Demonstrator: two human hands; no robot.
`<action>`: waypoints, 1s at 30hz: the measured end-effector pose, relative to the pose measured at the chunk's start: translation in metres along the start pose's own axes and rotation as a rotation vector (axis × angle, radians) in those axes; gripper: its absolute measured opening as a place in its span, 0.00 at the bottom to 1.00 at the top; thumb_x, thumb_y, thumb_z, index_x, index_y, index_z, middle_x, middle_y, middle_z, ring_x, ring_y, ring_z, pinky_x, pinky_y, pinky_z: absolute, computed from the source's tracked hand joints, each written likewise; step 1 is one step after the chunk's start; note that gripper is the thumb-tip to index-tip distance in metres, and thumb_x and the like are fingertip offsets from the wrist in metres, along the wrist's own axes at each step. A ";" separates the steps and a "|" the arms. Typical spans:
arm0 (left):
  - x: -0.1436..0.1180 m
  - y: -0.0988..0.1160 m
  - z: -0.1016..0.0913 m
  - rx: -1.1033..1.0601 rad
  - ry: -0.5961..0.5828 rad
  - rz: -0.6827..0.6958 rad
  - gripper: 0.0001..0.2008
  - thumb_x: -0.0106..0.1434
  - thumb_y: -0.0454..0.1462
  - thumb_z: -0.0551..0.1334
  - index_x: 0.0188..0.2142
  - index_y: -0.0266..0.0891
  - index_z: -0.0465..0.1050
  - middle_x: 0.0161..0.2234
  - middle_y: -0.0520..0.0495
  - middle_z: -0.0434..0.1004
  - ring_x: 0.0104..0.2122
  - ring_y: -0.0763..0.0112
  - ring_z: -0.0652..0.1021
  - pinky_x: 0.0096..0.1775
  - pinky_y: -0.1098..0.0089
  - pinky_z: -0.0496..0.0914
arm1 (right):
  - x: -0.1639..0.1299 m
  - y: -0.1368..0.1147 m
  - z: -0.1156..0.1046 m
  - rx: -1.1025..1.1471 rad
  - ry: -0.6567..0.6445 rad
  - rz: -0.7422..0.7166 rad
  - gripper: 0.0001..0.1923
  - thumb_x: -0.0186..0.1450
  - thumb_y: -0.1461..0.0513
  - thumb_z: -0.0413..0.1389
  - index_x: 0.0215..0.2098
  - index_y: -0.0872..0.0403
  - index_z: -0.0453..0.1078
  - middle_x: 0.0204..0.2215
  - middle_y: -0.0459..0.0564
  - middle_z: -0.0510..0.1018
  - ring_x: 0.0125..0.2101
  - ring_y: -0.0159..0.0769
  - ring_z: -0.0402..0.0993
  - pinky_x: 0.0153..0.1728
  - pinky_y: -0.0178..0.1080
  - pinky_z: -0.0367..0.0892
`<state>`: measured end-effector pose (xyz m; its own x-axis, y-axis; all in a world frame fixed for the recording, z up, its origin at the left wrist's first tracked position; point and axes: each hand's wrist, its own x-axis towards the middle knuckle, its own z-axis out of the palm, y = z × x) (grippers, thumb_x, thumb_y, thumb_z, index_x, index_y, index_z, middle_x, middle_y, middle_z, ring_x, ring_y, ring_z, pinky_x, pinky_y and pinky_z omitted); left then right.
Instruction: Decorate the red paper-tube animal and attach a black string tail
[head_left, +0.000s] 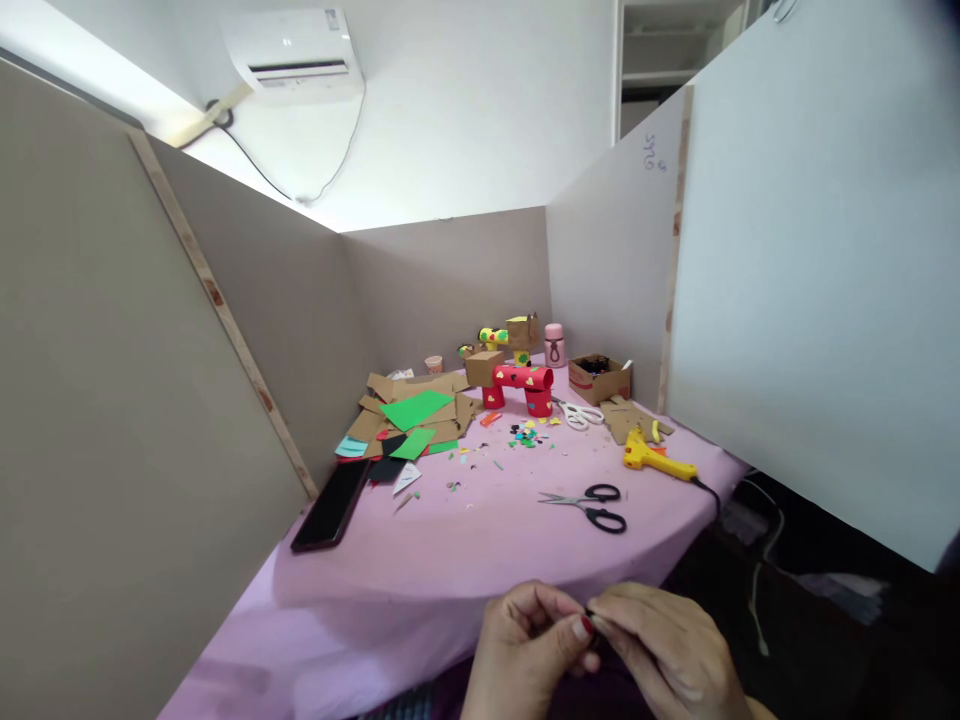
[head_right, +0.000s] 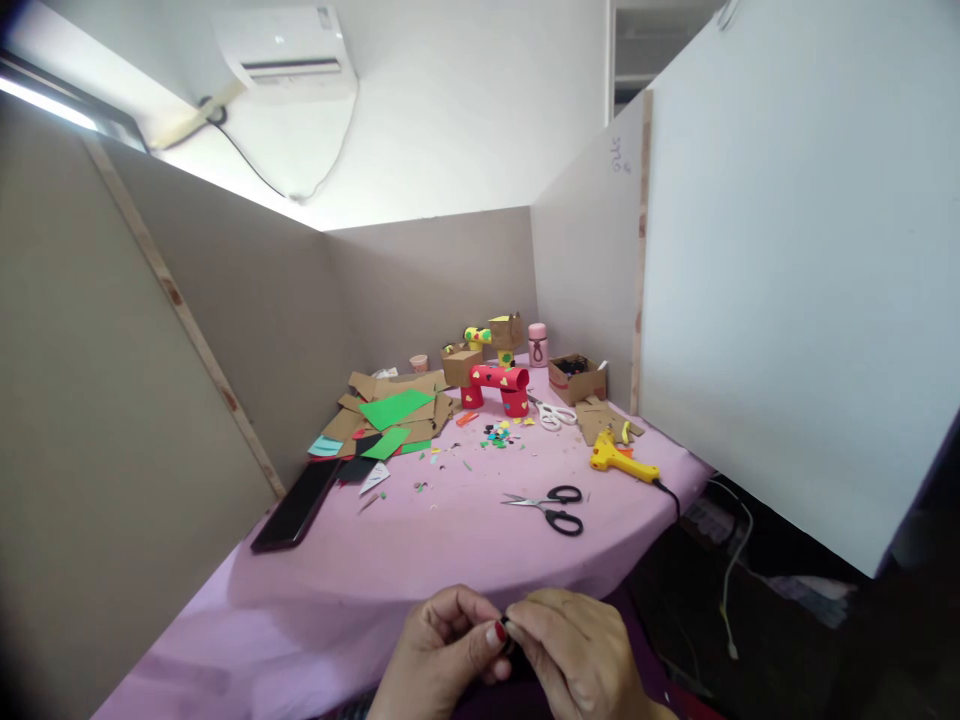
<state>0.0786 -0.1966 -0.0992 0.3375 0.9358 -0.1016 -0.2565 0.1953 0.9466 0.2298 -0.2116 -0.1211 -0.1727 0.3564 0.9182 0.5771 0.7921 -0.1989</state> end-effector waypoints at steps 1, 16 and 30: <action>0.000 0.000 0.000 -0.009 -0.013 0.002 0.20 0.40 0.46 0.74 0.22 0.34 0.70 0.16 0.52 0.73 0.17 0.79 0.71 0.23 0.77 0.62 | -0.001 0.000 0.001 0.010 -0.012 0.018 0.06 0.68 0.67 0.49 0.39 0.53 0.67 0.24 0.50 0.79 0.24 0.37 0.77 0.26 0.33 0.71; 0.002 -0.011 -0.003 -0.241 -0.164 0.003 0.18 0.53 0.46 0.68 0.30 0.40 0.61 0.22 0.52 0.75 0.20 0.76 0.75 0.25 0.77 0.64 | -0.021 0.002 0.013 0.339 -0.117 0.430 0.11 0.70 0.62 0.43 0.30 0.50 0.61 0.21 0.44 0.68 0.21 0.33 0.67 0.24 0.32 0.61; 0.002 -0.016 0.000 -0.231 -0.130 0.105 0.19 0.57 0.50 0.63 0.32 0.41 0.57 0.19 0.57 0.71 0.19 0.81 0.68 0.25 0.77 0.56 | -0.005 -0.008 0.006 0.393 -0.225 0.461 0.17 0.71 0.57 0.39 0.28 0.50 0.60 0.21 0.43 0.67 0.21 0.32 0.65 0.24 0.32 0.58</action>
<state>0.0830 -0.1979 -0.1148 0.4076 0.9119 0.0476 -0.4911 0.1750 0.8534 0.2210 -0.2170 -0.1259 -0.1645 0.7645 0.6233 0.3043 0.6404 -0.7052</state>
